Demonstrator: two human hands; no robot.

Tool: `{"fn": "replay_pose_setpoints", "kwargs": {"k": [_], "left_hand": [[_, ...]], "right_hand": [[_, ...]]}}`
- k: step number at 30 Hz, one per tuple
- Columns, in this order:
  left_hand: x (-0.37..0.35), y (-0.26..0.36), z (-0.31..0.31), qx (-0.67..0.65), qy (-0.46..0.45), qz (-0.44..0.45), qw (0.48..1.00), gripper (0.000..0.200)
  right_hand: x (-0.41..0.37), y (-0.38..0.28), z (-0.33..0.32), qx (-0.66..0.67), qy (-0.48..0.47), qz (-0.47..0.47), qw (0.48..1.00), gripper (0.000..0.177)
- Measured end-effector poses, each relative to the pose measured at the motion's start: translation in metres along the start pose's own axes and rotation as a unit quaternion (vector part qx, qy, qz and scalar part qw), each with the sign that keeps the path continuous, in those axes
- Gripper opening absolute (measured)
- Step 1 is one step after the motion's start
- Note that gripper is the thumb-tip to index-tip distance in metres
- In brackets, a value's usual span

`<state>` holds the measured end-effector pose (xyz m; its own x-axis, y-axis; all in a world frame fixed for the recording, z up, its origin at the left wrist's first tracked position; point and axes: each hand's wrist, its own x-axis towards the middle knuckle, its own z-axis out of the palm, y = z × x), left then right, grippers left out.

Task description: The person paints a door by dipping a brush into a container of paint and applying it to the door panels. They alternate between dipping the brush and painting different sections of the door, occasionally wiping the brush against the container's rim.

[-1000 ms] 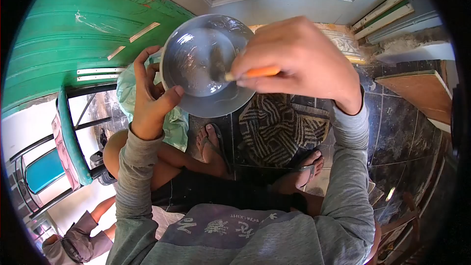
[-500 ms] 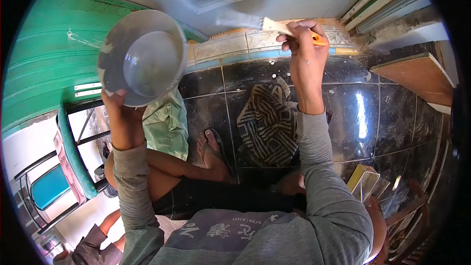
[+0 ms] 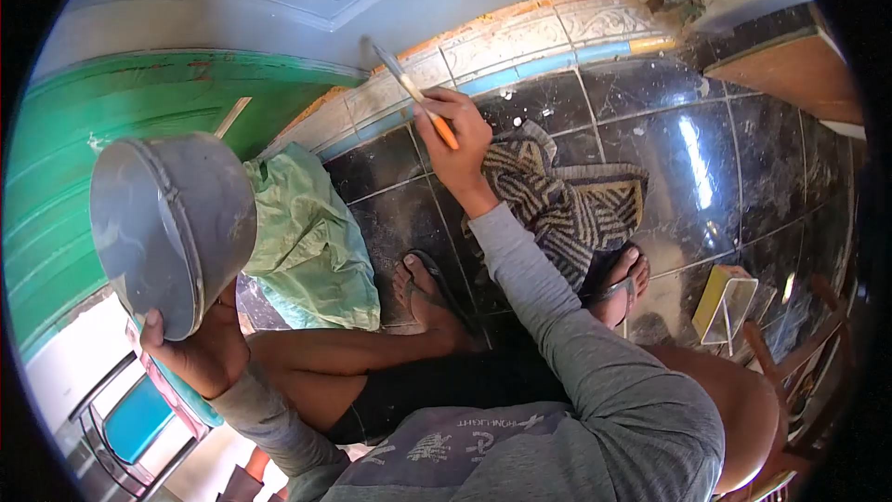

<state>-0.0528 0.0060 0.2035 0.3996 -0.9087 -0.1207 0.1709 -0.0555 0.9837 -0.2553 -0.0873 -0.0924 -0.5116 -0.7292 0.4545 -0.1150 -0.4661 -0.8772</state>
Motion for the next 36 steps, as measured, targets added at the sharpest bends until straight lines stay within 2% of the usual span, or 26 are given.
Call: {"fn": "replay_pose_setpoints", "kwargs": {"k": [3,4,5,7,10,11,13,14,17,18,19,20,21,22,25,27,29,32,33,34,36], "left_hand": [[0.002,0.001,-0.009,0.001,-0.020,-0.014,1.000,0.072],[0.002,0.000,-0.012,-0.001,-0.019,-0.012,1.000,0.072],[0.002,0.000,-0.015,-0.004,-0.016,-0.011,1.000,0.073],[0.002,0.000,-0.018,-0.003,-0.003,-0.010,1.000,0.073],[0.003,0.000,-0.021,0.000,0.014,-0.007,1.000,0.075],[0.004,-0.001,-0.022,0.002,0.018,-0.008,1.000,0.075],[0.006,-0.002,-0.023,0.001,0.014,-0.011,1.000,0.076],[0.007,-0.002,-0.024,0.003,0.011,-0.013,1.000,0.076],[0.005,0.000,-0.020,0.003,0.016,-0.010,1.000,0.078],[0.004,0.001,-0.022,-0.001,0.019,-0.010,1.000,0.078],[0.004,0.002,-0.025,-0.006,0.023,-0.011,1.000,0.078],[0.004,0.002,-0.026,-0.012,0.026,-0.010,1.000,0.078],[0.003,0.002,-0.027,-0.011,0.029,-0.008,0.999,0.078],[0.003,0.002,-0.027,-0.010,0.030,-0.006,0.999,0.078],[0.006,0.000,-0.025,-0.008,0.026,-0.011,1.000,0.078],[0.008,-0.001,-0.023,-0.001,0.021,-0.015,1.000,0.078],[0.010,-0.002,-0.023,0.007,0.018,-0.017,1.000,0.078],[0.008,-0.001,-0.019,0.000,0.019,-0.010,1.000,0.078],[0.007,0.000,-0.019,0.003,0.024,-0.002,1.000,0.078],[0.007,0.000,-0.019,0.005,0.030,0.005,1.000,0.079],[0.004,0.001,-0.023,-0.001,0.038,0.006,0.999,0.080]], "right_hand": [[0.012,0.023,-0.009,-0.059,-0.053,-0.058,0.995,0.014],[0.019,0.036,-0.016,-0.100,-0.028,-0.058,0.993,0.013],[0.030,0.037,-0.024,-0.121,0.039,-0.026,0.992,0.012],[0.050,0.057,-0.037,-0.150,0.163,-0.045,0.974,0.011],[0.046,0.054,-0.022,-0.149,0.121,-0.059,0.980,0.010],[0.034,0.042,-0.003,-0.134,0.074,-0.025,0.988,0.011],[0.004,0.037,0.028,-0.155,-0.084,-0.088,0.980,0.010],[0.002,0.025,0.039,-0.084,-0.121,-0.132,0.980,0.009],[0.008,0.027,0.035,-0.067,-0.155,-0.161,0.972,0.008],[0.018,0.036,0.020,-0.163,-0.123,-0.177,0.963,0.008],[0.030,0.048,-0.001,-0.176,-0.103,-0.129,0.971,0.009],[0.050,0.042,-0.012,-0.122,0.004,-0.041,0.992,0.006],[0.066,0.045,-0.021,-0.118,0.079,-0.088,0.986,0.005],[0.067,0.044,-0.026,-0.152,0.125,-0.081,0.977,0.011],[0.044,0.032,-0.004,-0.143,0.106,-0.067,0.982,0.012],[0.003,0.036,0.027,-0.130,-0.095,-0.064,0.985,0.007],[-0.007,0.025,0.045,-0.061,-0.215,-0.094,0.970,0.007],[0.002,0.051,0.013,-0.153,-0.171,-0.108,0.967,0.009],[0.015,0.066,-0.003,-0.121,-0.101,-0.082,0.984,0.013],[0.026,0.069,-0.022,-0.168,-0.033,0.013,0.985,0.016],[0.049,0.087,-0.041,-0.197,0.151,-0.043,0.968,0.012]]}}
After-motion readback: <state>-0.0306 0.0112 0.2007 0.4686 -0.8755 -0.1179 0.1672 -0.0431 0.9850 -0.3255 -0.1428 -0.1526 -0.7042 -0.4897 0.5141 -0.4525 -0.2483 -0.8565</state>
